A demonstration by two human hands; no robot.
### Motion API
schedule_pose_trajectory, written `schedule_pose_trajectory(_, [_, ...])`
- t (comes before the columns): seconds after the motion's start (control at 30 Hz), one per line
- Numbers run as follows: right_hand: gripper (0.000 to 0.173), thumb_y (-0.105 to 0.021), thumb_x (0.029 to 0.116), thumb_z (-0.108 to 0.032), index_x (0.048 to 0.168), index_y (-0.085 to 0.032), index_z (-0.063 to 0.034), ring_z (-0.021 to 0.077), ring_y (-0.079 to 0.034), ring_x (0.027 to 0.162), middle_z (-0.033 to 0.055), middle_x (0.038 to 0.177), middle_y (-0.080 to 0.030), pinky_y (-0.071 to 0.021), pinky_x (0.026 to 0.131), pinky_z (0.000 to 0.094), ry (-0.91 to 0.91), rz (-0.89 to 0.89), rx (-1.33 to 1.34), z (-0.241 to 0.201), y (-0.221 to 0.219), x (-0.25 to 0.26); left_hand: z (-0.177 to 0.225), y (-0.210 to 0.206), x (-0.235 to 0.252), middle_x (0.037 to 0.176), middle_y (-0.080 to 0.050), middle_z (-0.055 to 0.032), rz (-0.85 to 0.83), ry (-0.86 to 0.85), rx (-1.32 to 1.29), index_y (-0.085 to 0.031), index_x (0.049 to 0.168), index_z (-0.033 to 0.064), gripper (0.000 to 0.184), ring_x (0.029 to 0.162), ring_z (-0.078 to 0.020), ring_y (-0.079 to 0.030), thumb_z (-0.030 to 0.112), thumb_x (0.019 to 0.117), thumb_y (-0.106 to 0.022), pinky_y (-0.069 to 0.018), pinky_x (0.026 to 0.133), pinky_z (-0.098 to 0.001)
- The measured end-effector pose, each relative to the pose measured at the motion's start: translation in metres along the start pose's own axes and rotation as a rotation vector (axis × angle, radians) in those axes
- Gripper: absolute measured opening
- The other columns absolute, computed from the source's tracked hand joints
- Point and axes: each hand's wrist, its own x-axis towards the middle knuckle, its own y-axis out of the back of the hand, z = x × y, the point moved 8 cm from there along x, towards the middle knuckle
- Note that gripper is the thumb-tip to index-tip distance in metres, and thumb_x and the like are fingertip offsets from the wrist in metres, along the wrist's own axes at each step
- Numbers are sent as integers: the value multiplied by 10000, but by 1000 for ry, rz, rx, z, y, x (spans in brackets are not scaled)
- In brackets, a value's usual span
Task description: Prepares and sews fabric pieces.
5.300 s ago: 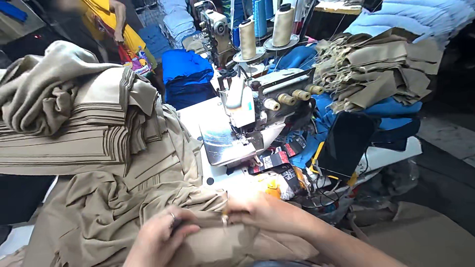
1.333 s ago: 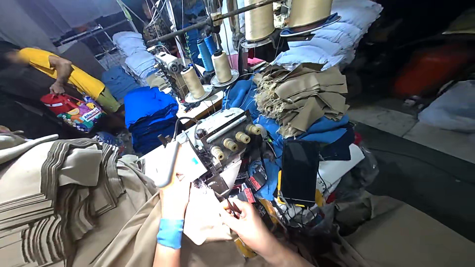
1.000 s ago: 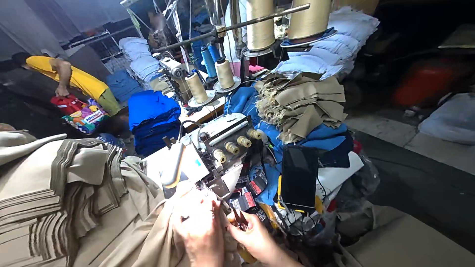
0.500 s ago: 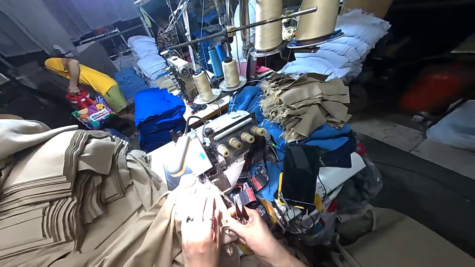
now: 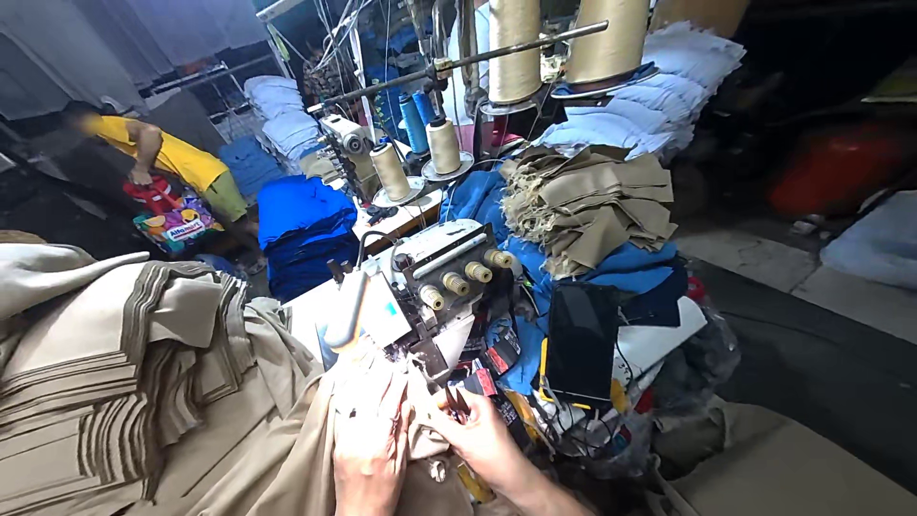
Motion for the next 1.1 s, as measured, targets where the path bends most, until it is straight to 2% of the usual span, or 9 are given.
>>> schedule_pose_trajectory(0.17, [78, -693, 897, -153, 887, -702, -76, -18, -517, 588, -69, 717, -598, -449, 562, 179, -39, 15, -78, 2, -1, 9, -18, 10, -2, 1261, -707, -97, -216, 79, -435, -736, 1160, 117, 399, 1278, -178, -605, 463, 994, -627, -464, 1115, -396])
schedule_pose_trajectory(0.27, [150, -676, 922, -229, 887, -691, -84, 14, -511, 557, -48, 696, -576, -451, 543, 212, -64, -9, -184, -1, 2, 15, -23, 22, -2, 1265, -673, -241, -331, -2, -396, -762, 1030, 36, 266, 1248, -341, -617, 274, 912, -766, -486, 1072, -499])
schedule_pose_trajectory(0.33, [195, -641, 965, -228, 967, -723, -51, 58, -627, 750, 18, 842, -675, -530, 720, 250, 59, -22, -307, -15, 7, 13, -15, 33, 0, 1144, -725, -205, -381, -34, -333, -774, 966, 26, 156, 1125, -339, -676, 172, 928, -732, -505, 1019, -529])
schedule_pose_trajectory(0.4, [164, -668, 953, -147, 1068, -750, -64, 115, -670, 1005, 69, 1072, -713, -560, 899, 281, 317, -6, -423, -43, 10, 3, 9, 47, 7, 977, -752, -150, -440, -134, -301, -765, 918, 45, 199, 982, -291, -714, 239, 945, -729, -473, 1034, -530])
schedule_pose_trajectory(0.5, [298, -714, 908, -43, 1201, -721, -100, 202, -703, 1107, 122, 1297, -667, -622, 872, 362, 653, -174, -609, -78, -3, -21, 52, 63, 14, 836, -702, -91, -513, -330, -175, -764, 877, 104, 237, 886, -258, -694, 303, 979, -684, -424, 1088, -497])
schedule_pose_trajectory(0.67, [101, -658, 980, -72, 1037, -740, -84, 147, -711, 1027, 53, 1114, -734, -602, 857, 302, 795, -461, -646, -87, -20, -44, 65, 87, 22, 929, -714, -114, -395, -373, -31, -779, 943, 95, 115, 955, -297, -696, 138, 966, -674, -569, 890, -452])
schedule_pose_trajectory(0.8, [105, -686, 974, -92, 1037, -765, -62, 132, -696, 1102, 64, 1138, -740, -580, 955, 270, 812, -341, -468, -98, -10, -42, 59, 99, 19, 867, -692, -109, -317, -323, -198, -741, 860, 73, 233, 1052, -267, -686, 274, 971, -708, -512, 1041, -417])
schedule_pose_trajectory(0.97, [76, -688, 957, -40, 1015, -731, -17, 173, -709, 1051, 118, 1109, -731, -589, 914, 291, 852, -516, -423, -98, -18, -53, 71, 85, 9, 798, -719, -72, -401, -436, -169, -691, 860, 83, 278, 776, -203, -705, 311, 1009, -632, -481, 1030, -380])
schedule_pose_trajectory(1.1, [79, -678, 955, -40, 995, -746, -44, 185, -701, 904, 111, 981, -711, -592, 788, 292, 852, -574, -550, -90, -17, -52, 50, 71, 11, 745, -721, -50, -591, -415, 4, -713, 852, 109, 322, 744, -238, -719, 417, 940, -687, -514, 966, -464])
